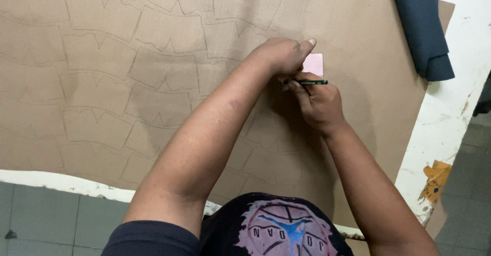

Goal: The person holds a pink paper pattern piece on a large sheet of brown kraft paper and traces around its edges with a pen, repositioning the pattern and smoothing the paper as they work. They continue tracing successive edges of the pattern piece across the sheet.

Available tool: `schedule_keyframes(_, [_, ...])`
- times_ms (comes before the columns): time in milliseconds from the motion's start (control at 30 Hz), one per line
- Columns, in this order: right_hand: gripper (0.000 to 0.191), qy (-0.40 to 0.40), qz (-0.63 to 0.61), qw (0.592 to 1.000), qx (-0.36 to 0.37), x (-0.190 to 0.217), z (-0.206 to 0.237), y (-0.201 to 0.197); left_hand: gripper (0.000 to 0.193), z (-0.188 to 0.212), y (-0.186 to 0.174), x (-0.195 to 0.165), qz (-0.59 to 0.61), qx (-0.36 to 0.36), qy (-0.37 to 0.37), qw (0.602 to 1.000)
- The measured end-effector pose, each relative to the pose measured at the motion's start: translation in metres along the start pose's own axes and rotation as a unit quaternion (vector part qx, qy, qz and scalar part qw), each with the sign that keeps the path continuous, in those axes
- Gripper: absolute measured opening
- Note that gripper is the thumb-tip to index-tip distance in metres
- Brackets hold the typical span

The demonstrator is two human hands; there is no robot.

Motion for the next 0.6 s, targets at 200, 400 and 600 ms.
schedule_keyframes(200, [0.006,-0.069,0.040,0.996,-0.042,0.017,-0.011,0.010,0.079,-0.012,0.002,0.001,0.024,0.010,0.003,1.000])
schedule_keyframes(400, [0.009,-0.093,0.008,0.995,-0.047,0.024,-0.009,0.015,0.083,-0.010,0.003,0.005,0.077,0.040,-0.043,0.995])
schedule_keyframes(600, [0.007,-0.061,-0.046,0.997,-0.023,0.010,-0.011,0.032,0.083,-0.006,0.001,0.008,0.074,0.042,-0.040,0.996])
Point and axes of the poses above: each hand's wrist, its own z-axis away from the middle knuckle, its own y-axis out of the palm, x = y × z, the point moved 10 cm from there along -z, towards the middle knuckle, and after that the axes turned 11 degrees about -x, right-handed, at the moved point
